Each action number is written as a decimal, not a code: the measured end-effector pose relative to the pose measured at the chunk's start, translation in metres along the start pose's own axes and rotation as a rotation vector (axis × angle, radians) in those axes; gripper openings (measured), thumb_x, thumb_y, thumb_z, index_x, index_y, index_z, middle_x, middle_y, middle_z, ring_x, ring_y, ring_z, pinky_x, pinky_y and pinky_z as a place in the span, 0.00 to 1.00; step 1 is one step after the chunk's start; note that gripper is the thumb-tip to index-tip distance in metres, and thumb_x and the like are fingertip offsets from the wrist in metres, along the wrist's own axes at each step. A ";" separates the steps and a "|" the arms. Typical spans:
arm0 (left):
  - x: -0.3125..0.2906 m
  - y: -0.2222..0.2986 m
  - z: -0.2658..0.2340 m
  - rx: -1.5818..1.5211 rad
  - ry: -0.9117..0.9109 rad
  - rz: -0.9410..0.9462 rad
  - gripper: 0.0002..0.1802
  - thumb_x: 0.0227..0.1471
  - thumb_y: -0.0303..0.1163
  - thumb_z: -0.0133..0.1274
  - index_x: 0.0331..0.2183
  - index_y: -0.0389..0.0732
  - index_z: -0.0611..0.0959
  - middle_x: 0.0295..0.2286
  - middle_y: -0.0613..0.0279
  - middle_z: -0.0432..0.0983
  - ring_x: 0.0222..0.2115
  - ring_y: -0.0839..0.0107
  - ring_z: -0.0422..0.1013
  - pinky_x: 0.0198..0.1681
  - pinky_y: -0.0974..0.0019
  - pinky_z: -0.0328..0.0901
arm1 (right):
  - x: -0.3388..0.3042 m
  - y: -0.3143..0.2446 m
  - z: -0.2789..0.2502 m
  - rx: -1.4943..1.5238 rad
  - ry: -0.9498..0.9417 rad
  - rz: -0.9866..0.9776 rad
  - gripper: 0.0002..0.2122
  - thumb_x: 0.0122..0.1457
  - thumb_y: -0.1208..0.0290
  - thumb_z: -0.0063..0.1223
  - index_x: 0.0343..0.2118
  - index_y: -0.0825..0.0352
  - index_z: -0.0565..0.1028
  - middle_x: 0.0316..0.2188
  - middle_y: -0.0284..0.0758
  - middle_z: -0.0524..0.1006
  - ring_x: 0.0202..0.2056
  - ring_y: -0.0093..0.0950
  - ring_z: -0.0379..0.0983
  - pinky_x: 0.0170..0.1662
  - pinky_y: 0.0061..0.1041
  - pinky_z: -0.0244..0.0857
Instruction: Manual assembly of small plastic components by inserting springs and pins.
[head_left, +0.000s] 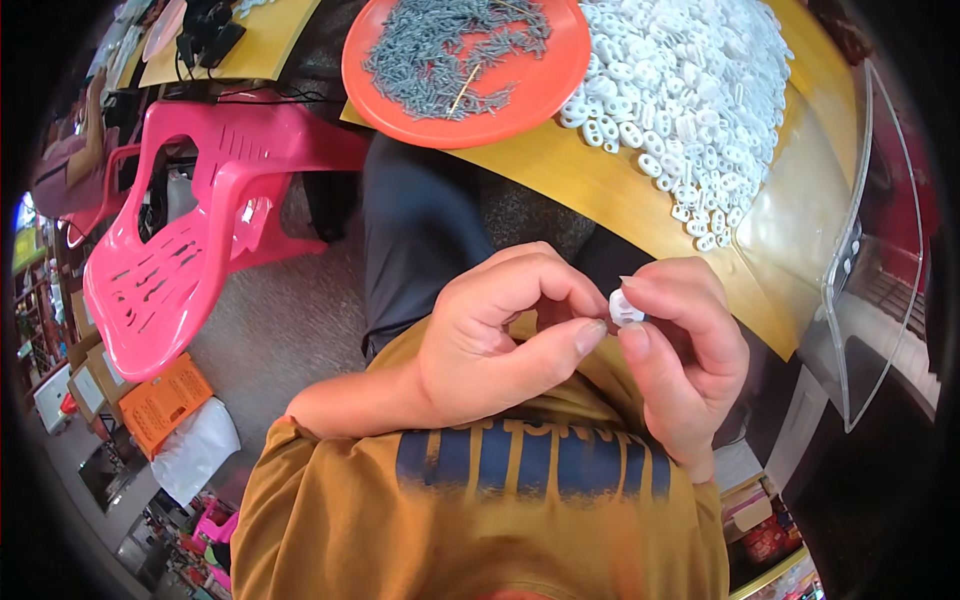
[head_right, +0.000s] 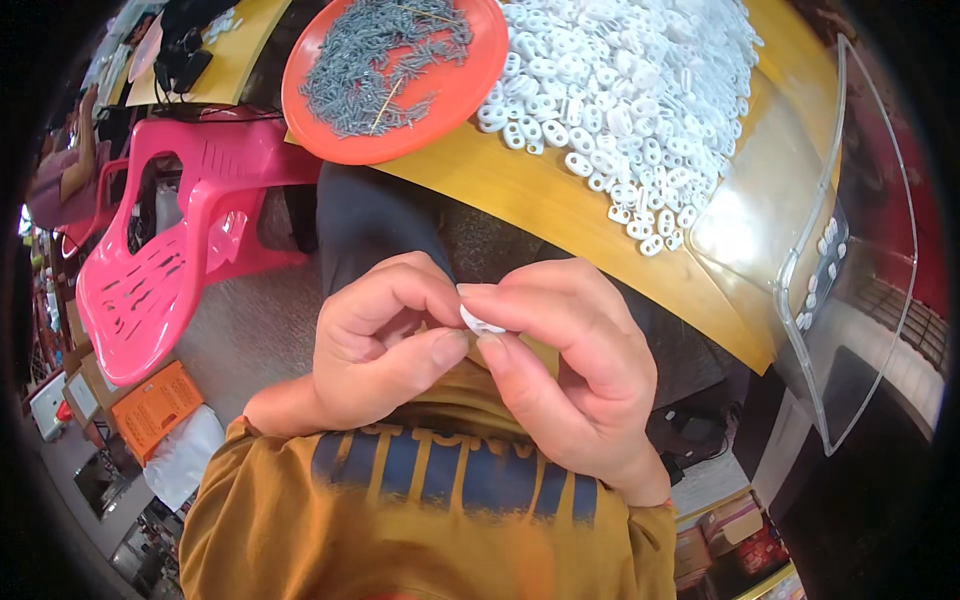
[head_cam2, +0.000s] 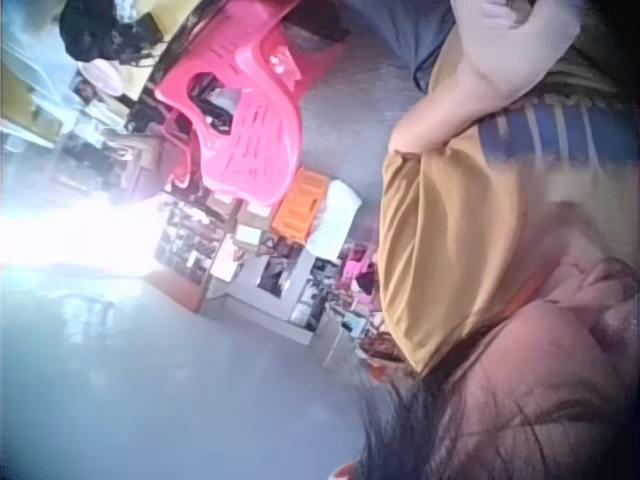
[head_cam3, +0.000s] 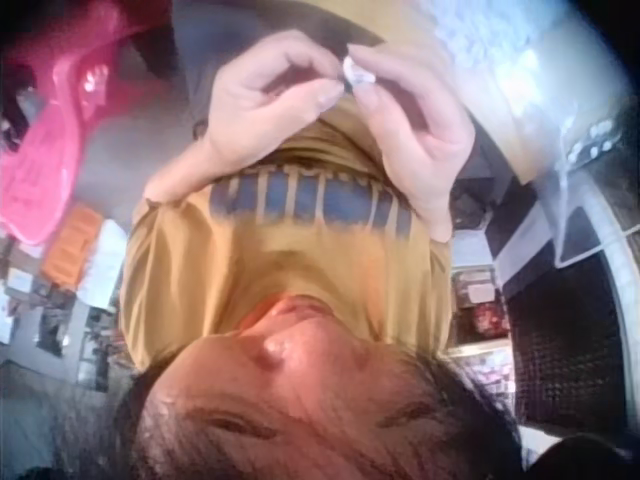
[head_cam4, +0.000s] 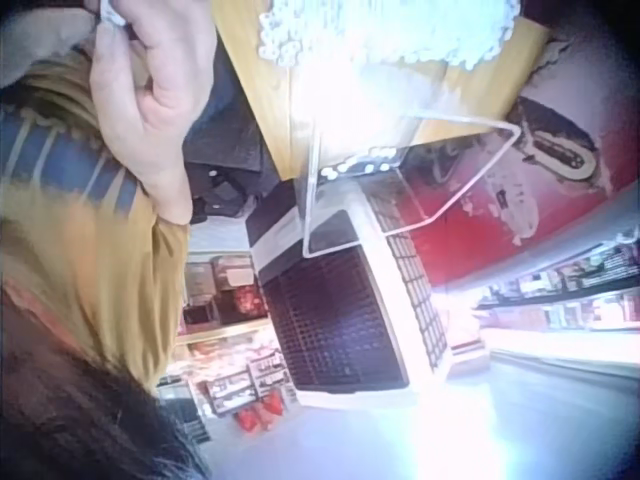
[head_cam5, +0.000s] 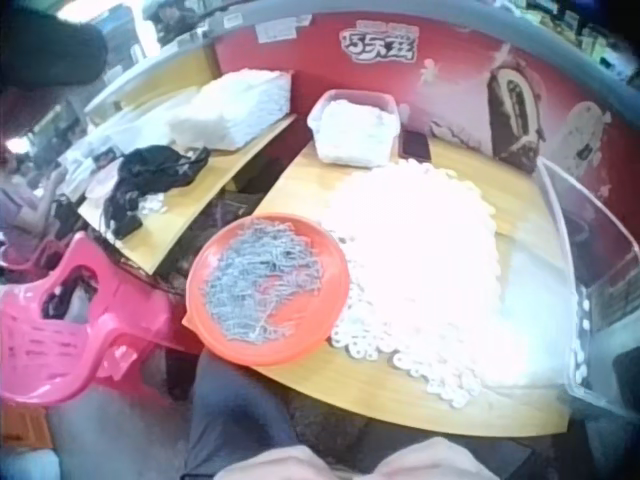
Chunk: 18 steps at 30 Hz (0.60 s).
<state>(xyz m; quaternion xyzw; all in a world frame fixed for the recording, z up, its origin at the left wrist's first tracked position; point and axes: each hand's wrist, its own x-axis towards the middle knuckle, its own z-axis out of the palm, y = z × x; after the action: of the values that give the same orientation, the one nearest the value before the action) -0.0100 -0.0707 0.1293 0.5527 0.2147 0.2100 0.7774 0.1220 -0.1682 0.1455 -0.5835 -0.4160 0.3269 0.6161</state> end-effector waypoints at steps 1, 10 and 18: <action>0.000 -0.001 -0.002 0.060 0.008 0.047 0.04 0.44 0.21 0.50 0.28 0.35 0.76 0.25 0.67 0.68 0.23 0.83 0.62 0.26 0.78 0.59 | 0.001 0.000 0.002 -0.031 0.006 -0.030 0.12 0.44 0.86 0.50 0.35 0.71 0.74 0.29 0.37 0.71 0.29 0.25 0.67 0.31 0.18 0.60; -0.004 -0.002 -0.017 -0.158 0.002 -0.091 0.06 0.46 0.24 0.51 0.30 0.34 0.77 0.25 0.68 0.67 0.24 0.85 0.63 0.26 0.79 0.59 | 0.009 0.000 0.017 -0.211 -0.027 -0.128 0.14 0.43 0.87 0.51 0.35 0.70 0.74 0.29 0.37 0.71 0.26 0.24 0.67 0.27 0.17 0.60; -0.005 -0.001 -0.031 -0.224 0.009 -0.142 0.04 0.46 0.21 0.50 0.29 0.33 0.76 0.26 0.67 0.67 0.25 0.85 0.63 0.27 0.79 0.59 | 0.013 0.001 0.029 -0.316 -0.035 -0.170 0.14 0.44 0.87 0.53 0.36 0.69 0.74 0.28 0.37 0.71 0.25 0.22 0.67 0.25 0.15 0.59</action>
<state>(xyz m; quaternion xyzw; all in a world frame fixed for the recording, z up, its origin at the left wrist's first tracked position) -0.0316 -0.0503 0.1202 0.4447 0.2319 0.1795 0.8463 0.1016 -0.1434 0.1449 -0.6300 -0.5207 0.2142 0.5349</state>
